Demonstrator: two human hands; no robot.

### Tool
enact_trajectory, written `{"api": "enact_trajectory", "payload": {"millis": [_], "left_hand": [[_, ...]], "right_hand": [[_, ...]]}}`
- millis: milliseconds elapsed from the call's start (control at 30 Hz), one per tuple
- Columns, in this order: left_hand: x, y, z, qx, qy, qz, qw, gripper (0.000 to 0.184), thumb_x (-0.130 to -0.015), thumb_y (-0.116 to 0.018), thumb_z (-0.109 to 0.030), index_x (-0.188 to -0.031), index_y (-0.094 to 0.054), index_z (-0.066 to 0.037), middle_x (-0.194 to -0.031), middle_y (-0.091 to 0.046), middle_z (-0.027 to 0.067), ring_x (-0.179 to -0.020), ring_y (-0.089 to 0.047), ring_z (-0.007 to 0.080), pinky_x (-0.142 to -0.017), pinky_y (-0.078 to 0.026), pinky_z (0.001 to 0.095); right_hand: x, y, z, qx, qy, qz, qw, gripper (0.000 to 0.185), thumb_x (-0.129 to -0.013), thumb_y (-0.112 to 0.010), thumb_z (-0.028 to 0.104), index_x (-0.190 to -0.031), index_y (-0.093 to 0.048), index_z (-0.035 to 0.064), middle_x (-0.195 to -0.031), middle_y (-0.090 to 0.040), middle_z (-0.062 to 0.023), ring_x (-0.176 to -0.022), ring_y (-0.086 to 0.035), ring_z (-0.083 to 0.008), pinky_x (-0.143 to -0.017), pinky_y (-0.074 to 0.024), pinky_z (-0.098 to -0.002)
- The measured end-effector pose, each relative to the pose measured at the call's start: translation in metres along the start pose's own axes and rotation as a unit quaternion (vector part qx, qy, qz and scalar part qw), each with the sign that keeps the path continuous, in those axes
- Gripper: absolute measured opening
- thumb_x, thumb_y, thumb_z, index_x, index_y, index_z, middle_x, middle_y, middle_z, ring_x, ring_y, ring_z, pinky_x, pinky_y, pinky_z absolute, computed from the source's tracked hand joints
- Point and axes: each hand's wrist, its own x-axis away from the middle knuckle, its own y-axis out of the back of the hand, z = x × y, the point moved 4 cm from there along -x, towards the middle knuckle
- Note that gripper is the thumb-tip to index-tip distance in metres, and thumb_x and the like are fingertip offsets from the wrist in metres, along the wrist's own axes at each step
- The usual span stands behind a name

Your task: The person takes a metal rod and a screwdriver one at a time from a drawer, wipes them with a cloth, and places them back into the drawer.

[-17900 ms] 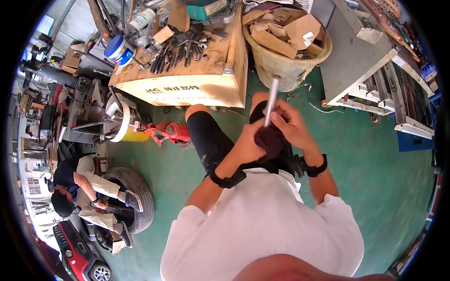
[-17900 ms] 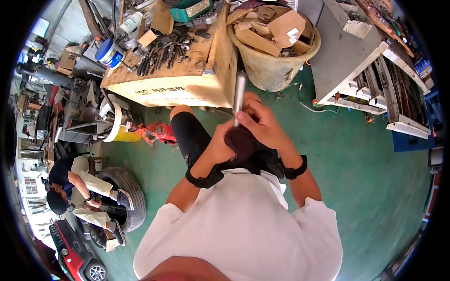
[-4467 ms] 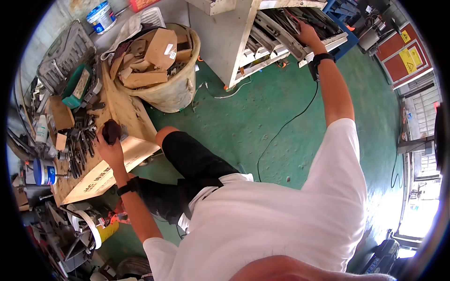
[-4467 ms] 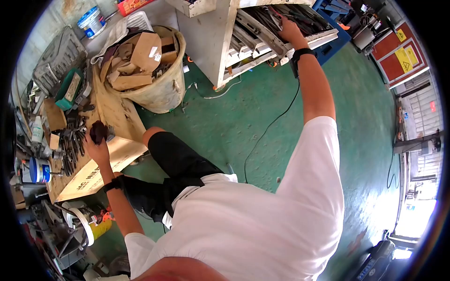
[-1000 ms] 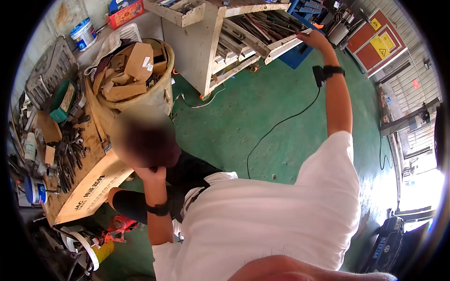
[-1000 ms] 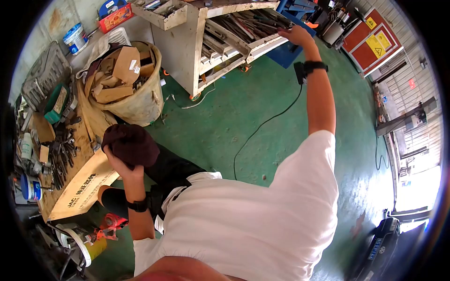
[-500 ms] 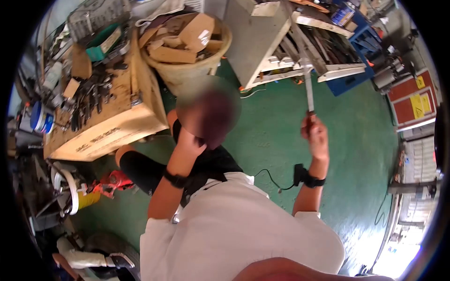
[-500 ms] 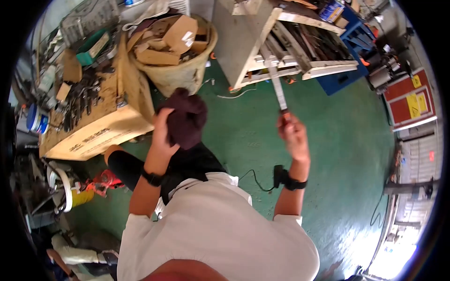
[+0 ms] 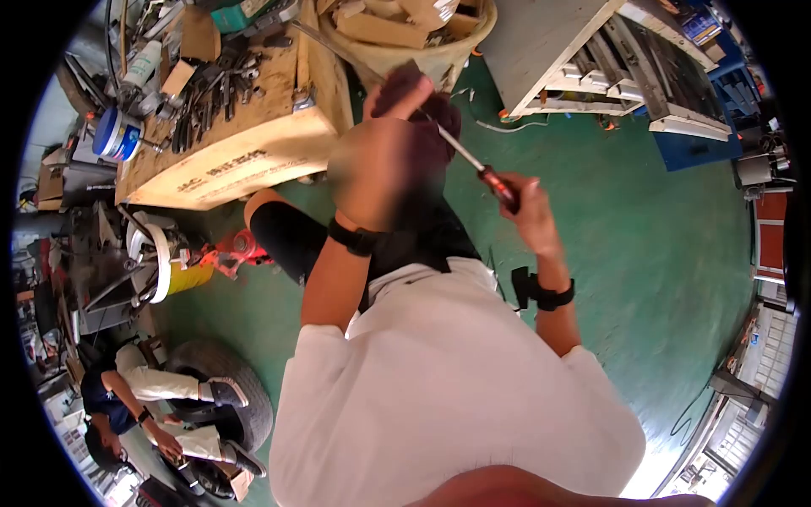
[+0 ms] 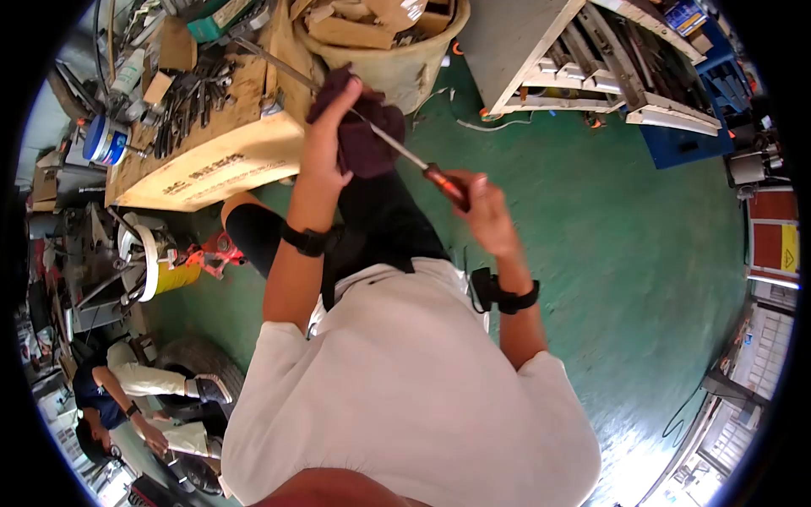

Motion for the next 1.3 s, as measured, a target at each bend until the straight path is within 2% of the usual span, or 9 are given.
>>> {"api": "enact_trajectory", "payload": {"millis": [167,233,300,633,733,800,900,1033,1300], "left_hand": [[0.004,0.015,-0.049,0.117,0.011,0.055,0.992,0.026,-0.090,-0.060,-0.033,-0.097,-0.061,-0.009,-0.091,-0.067,0.0091,-0.079,-0.066,0.0210,-0.070,-0.055,0.0335],[0.017,-0.002,-0.079,0.190,0.021,0.044,0.981,0.023,-0.093,-0.053,-0.037,-0.081,-0.055,-0.017,-0.068,-0.059,0.0035,-0.057,-0.058,0.0162,-0.052,-0.048,0.0287],[0.014,-0.001,-0.083,0.236,0.007,0.225,0.945,0.023,-0.093,-0.053,-0.036,-0.080,-0.056,-0.017,-0.069,-0.058,0.0029,-0.058,-0.057,0.0166,-0.052,-0.047,0.0294],[0.055,-0.026,0.003,0.192,0.142,0.128,0.962,0.030,-0.093,-0.054,-0.039,-0.102,-0.059,-0.011,-0.092,-0.066,0.0081,-0.081,-0.065,0.0205,-0.071,-0.055,0.0336],[0.057,-0.021,0.016,0.160,0.082,0.100,0.979,0.030,-0.094,-0.053,-0.040,-0.095,-0.055,-0.011,-0.094,-0.064,0.0078,-0.082,-0.065,0.0203,-0.069,-0.055,0.0347],[0.048,-0.014,0.012,0.122,0.009,0.088,0.989,0.032,-0.094,-0.050,-0.044,-0.091,-0.051,-0.012,-0.092,-0.061,0.0070,-0.082,-0.064,0.0202,-0.070,-0.055,0.0350],[0.043,-0.007,0.002,0.152,0.012,0.083,0.985,0.033,-0.094,-0.049,-0.045,-0.095,-0.050,-0.012,-0.093,-0.062,0.0089,-0.082,-0.064,0.0234,-0.069,-0.055,0.0380],[0.047,-0.010,-0.011,0.165,0.049,0.115,0.978,0.034,-0.093,-0.049,-0.047,-0.096,-0.050,-0.013,-0.095,-0.063,0.0102,-0.083,-0.064,0.0237,-0.070,-0.055,0.0382],[0.057,-0.019,0.007,0.090,-0.010,0.063,0.994,0.034,-0.095,-0.047,-0.045,-0.096,-0.050,-0.011,-0.092,-0.063,0.0099,-0.081,-0.064,0.0211,-0.070,-0.055,0.0362]], "right_hand": [[0.017,0.014,-0.004,-0.019,-0.093,0.022,0.995,0.071,-0.099,-0.014,0.054,-0.115,-0.062,0.0047,-0.072,-0.055,-0.0014,-0.056,-0.039,-0.0073,-0.052,-0.0376,-0.0205],[0.017,0.011,0.007,-0.026,-0.078,0.001,0.997,0.072,-0.098,-0.013,0.055,-0.115,-0.062,0.0054,-0.073,-0.057,-0.0009,-0.054,-0.037,-0.0066,-0.050,-0.0358,-0.0199],[0.017,0.013,0.004,-0.001,-0.084,0.019,0.996,0.075,-0.097,-0.009,0.057,-0.116,-0.062,0.0069,-0.074,-0.060,-0.0014,-0.052,-0.035,-0.0060,-0.049,-0.0340,-0.0199],[0.002,-0.008,0.028,-0.079,-0.054,-0.020,0.995,0.103,-0.080,0.005,0.079,-0.127,-0.050,0.0050,-0.082,-0.067,-0.0049,-0.054,-0.033,-0.0083,-0.053,-0.0279,-0.0222],[0.001,-0.009,0.032,-0.132,-0.063,0.011,0.989,0.104,-0.078,0.003,0.081,-0.137,-0.041,0.0084,-0.105,-0.064,-0.0135,-0.076,-0.051,-0.0162,-0.073,-0.0406,-0.0266],[-0.001,0.003,0.022,-0.412,-0.071,0.014,0.909,0.099,-0.079,0.000,0.081,-0.144,-0.031,0.0120,-0.131,-0.048,-0.0203,-0.115,-0.045,-0.0275,-0.099,-0.0328,-0.0385],[0.006,0.012,0.036,-0.622,-0.057,0.038,0.780,0.094,-0.082,-0.006,0.079,-0.147,-0.026,0.0129,-0.142,-0.035,-0.0215,-0.129,-0.032,-0.0322,-0.107,-0.0227,-0.0462],[0.005,0.005,0.046,-0.663,0.010,0.138,0.736,0.087,-0.086,-0.011,0.074,-0.147,-0.024,0.0127,-0.144,-0.033,-0.0184,-0.134,-0.027,-0.0316,-0.107,-0.0196,-0.0478],[-0.014,-0.002,0.041,-0.643,0.039,0.006,0.764,0.083,-0.088,-0.021,0.069,-0.146,-0.025,0.0094,-0.151,-0.022,-0.0176,-0.140,-0.018,-0.0298,-0.114,-0.0122,-0.0427]]}}
